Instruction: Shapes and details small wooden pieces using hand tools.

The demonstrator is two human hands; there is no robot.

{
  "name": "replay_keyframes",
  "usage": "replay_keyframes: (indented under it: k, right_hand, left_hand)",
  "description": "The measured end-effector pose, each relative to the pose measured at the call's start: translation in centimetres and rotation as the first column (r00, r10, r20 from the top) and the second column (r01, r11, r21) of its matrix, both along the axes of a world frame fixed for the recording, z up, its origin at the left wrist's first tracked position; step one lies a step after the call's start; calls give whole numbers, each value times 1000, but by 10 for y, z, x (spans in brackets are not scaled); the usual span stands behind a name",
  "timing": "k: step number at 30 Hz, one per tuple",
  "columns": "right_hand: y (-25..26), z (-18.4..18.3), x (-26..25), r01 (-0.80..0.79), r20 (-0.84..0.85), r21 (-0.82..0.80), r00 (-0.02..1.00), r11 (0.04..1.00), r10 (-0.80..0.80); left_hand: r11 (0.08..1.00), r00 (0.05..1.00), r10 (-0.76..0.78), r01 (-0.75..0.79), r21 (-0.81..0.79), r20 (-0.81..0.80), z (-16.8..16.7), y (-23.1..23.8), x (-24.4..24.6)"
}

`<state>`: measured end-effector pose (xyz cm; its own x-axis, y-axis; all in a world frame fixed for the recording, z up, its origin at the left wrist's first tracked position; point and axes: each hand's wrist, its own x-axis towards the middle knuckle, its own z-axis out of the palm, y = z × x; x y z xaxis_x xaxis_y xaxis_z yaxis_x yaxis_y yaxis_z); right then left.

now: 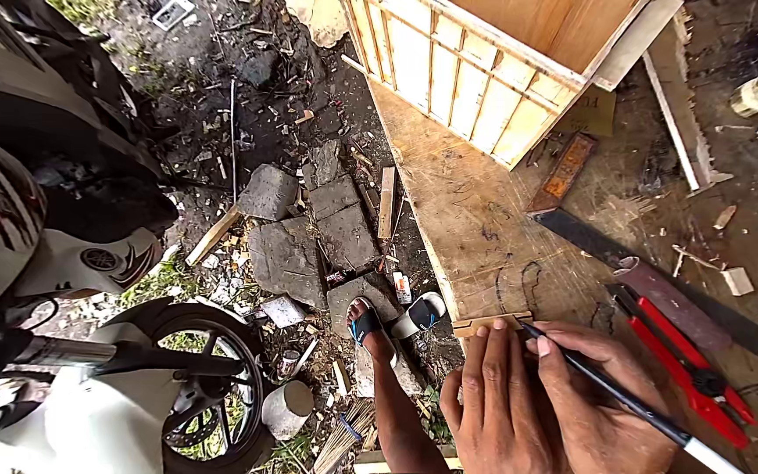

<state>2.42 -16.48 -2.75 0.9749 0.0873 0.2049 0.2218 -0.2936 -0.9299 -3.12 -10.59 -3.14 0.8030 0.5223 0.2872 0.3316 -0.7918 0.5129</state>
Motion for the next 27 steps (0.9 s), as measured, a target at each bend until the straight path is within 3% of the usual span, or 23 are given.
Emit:
replay_keyframes:
  k: [2,6,19,27]
  right_hand:
    - [2,9,1,26,-18,-39,999,999,-27]
    - [0,-4,0,23,6,8,1000,1000,-23]
    - [-3,-1,0,108,-22,2,994,994,-108]
    - [-5,-4,0,0,-1,14,1000,1000,0]
  left_hand:
    - [998,1000,-17,17,53,15,4,2,2]
    - [998,1000,7,-7,-63,-2,-1,0,-1]
    - [999,1000,25,-25,-35,-5,-1,-2,1]
    - [998,999,31,-30,-60,10,-2,-2,0]
